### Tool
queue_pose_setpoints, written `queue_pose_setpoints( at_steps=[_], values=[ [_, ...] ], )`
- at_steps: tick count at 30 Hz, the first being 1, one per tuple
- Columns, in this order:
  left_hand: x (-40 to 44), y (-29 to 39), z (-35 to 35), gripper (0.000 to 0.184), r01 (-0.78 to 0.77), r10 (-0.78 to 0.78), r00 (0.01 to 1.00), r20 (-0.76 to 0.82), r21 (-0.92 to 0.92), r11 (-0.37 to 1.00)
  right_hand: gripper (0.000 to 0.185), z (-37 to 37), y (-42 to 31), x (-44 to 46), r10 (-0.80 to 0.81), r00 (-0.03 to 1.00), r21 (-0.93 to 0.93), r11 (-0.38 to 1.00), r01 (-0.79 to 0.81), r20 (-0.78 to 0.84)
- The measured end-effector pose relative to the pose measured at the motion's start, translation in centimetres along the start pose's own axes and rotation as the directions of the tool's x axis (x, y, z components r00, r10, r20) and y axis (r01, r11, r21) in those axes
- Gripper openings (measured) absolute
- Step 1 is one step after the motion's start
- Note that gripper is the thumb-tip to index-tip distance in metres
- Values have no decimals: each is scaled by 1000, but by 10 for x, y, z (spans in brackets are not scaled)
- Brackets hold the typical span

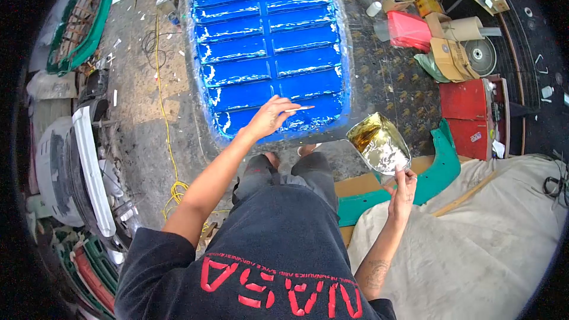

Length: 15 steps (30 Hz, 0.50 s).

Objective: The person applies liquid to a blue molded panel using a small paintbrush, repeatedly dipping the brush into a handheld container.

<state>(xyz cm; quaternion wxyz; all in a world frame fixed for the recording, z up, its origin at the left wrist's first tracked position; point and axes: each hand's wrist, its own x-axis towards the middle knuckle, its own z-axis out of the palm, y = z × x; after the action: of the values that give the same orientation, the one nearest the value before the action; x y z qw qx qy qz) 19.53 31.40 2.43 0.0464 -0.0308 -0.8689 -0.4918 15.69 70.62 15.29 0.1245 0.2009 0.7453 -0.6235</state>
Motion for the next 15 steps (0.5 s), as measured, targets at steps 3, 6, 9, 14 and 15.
queue_pose_setpoints(
  at_steps=[3, 6, 9, 14, 15],
  values=[
    [34, 9, 21, 36, -97, 96, 994, 53, 17, 995, 51, -5, -4, -6, 15, 999, 10, 1000, -15, -29],
    [50, -1, 29, 44, -161, 141, 979, 150, 128, 979, 51, -6, -1, 1, 34, 999, 28, 999, -33, -15],
    [38, -8, 12, 38, -168, 89, 958, 273, 283, 944, 52, -10, 2, 17, 55, 998, 43, 998, -55, 9],
    [-20, -5, -41, 31, -127, 8, 967, 255, 452, 883, 54, 3, -6, 50, 48, 994, -56, 998, -43, 100],
    [-27, -1, -51, 29, -63, -49, 963, 264, 400, 914, 54, 11, -13, 56, 49, 992, -65, 997, -41, 118]
  ],
)
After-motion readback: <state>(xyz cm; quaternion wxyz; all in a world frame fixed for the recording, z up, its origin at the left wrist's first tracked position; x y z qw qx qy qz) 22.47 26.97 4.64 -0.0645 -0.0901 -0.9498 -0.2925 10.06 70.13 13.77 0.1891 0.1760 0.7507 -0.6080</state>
